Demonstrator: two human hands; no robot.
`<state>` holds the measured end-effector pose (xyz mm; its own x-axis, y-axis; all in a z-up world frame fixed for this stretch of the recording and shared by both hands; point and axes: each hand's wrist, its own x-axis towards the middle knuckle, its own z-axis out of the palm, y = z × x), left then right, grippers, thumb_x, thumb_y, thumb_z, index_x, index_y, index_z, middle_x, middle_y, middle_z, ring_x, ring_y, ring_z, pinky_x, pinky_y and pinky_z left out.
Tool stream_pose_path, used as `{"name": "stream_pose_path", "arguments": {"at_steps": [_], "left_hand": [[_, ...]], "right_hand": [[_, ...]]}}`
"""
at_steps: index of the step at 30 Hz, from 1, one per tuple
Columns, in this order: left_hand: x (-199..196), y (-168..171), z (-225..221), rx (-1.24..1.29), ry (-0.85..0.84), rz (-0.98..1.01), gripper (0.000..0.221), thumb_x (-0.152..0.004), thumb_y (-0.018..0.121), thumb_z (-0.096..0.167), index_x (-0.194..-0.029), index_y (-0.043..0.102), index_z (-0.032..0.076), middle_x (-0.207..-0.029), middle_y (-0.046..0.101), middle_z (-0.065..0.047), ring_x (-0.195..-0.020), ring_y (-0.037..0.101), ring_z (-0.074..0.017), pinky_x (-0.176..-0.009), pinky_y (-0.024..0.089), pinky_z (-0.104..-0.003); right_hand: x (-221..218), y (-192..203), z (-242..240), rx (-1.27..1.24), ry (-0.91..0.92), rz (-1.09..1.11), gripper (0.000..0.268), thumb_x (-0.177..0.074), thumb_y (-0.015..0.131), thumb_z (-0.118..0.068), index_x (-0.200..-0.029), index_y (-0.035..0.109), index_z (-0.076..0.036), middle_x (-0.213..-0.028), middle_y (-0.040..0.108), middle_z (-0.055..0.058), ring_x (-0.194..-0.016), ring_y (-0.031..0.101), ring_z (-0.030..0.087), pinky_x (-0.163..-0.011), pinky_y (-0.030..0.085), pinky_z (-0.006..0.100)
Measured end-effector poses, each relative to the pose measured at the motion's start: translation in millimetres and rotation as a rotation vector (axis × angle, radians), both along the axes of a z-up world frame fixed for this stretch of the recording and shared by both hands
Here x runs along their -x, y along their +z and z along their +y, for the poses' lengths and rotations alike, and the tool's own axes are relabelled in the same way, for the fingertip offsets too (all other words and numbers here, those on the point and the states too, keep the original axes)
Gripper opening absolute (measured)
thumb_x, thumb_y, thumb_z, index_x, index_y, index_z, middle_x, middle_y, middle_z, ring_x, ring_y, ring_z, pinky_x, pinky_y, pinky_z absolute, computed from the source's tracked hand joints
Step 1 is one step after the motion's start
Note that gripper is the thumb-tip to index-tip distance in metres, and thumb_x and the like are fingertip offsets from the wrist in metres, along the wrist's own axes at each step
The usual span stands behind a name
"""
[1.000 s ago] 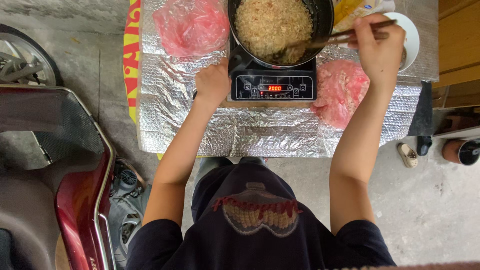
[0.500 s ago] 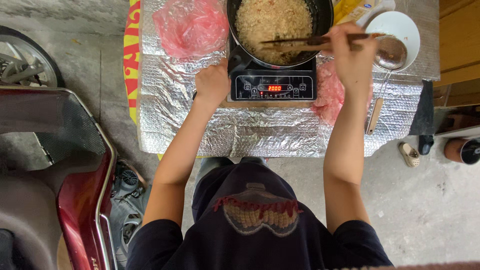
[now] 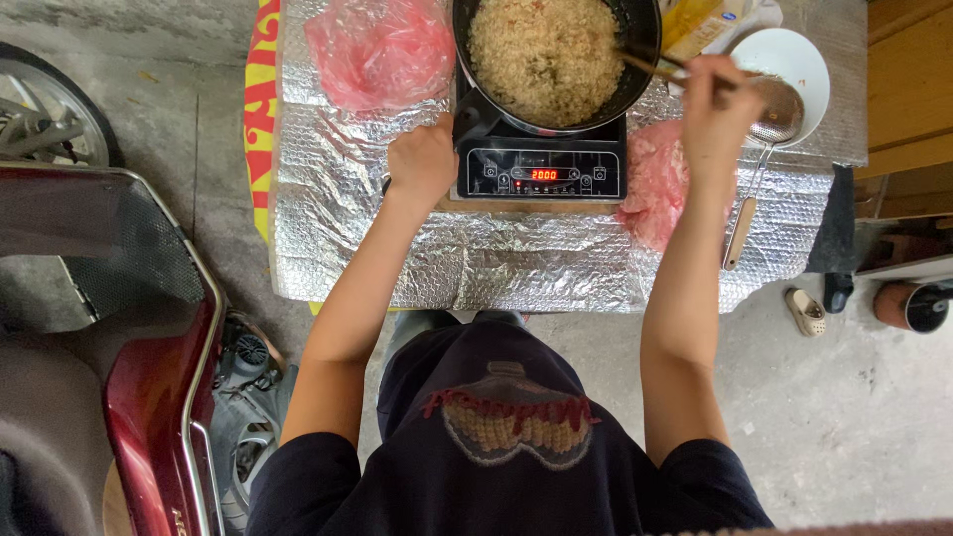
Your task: The person stirs rice in a pan on an induction cooktop using chopsticks. The person holds the pan handle with the left hand and stirs with the right hand throughout the clip.
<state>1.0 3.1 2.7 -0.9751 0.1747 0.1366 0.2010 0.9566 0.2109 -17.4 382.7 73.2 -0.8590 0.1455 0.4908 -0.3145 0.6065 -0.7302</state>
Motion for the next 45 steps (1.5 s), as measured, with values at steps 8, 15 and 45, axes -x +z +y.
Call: {"name": "stream_pose_path", "arguments": {"at_steps": [8, 15, 45], "left_hand": [[1, -6, -1, 0.043, -0.003, 0.016, 0.022, -0.077, 0.073, 0.014, -0.097, 0.065, 0.007, -0.069, 0.071, -0.018, -0.065, 0.075, -0.0354, -0.053, 0.059, -0.044], [0, -5, 1, 0.047, 0.022, 0.018, 0.019, -0.079, 0.07, 0.013, -0.097, 0.066, 0.009, -0.073, 0.073, -0.017, -0.068, 0.075, -0.0356, -0.056, 0.06, -0.045], [-3, 3, 2, 0.008, 0.022, -0.012, 0.027, -0.077, 0.073, 0.015, -0.102, 0.067, 0.009, -0.07, 0.072, -0.015, -0.066, 0.075, -0.0344, -0.056, 0.059, -0.045]], "right_hand": [[26, -38, 28, 0.365, 0.079, 0.067, 0.02, -0.112, 0.066, -0.014, -0.112, 0.072, 0.005, -0.102, 0.075, 0.013, -0.089, 0.078, 0.018, -0.075, 0.067, 0.032], [85, -77, 28, 0.572, 0.182, -0.099, 0.021, -0.112, 0.069, -0.019, -0.117, 0.07, 0.001, -0.106, 0.073, 0.011, -0.089, 0.074, 0.017, -0.075, 0.069, 0.032], [94, -42, -57, 0.4, 0.346, -0.182, 0.034, -0.115, 0.059, -0.027, -0.106, 0.066, 0.004, -0.093, 0.071, 0.011, -0.078, 0.075, 0.019, -0.065, 0.067, 0.03]]}}
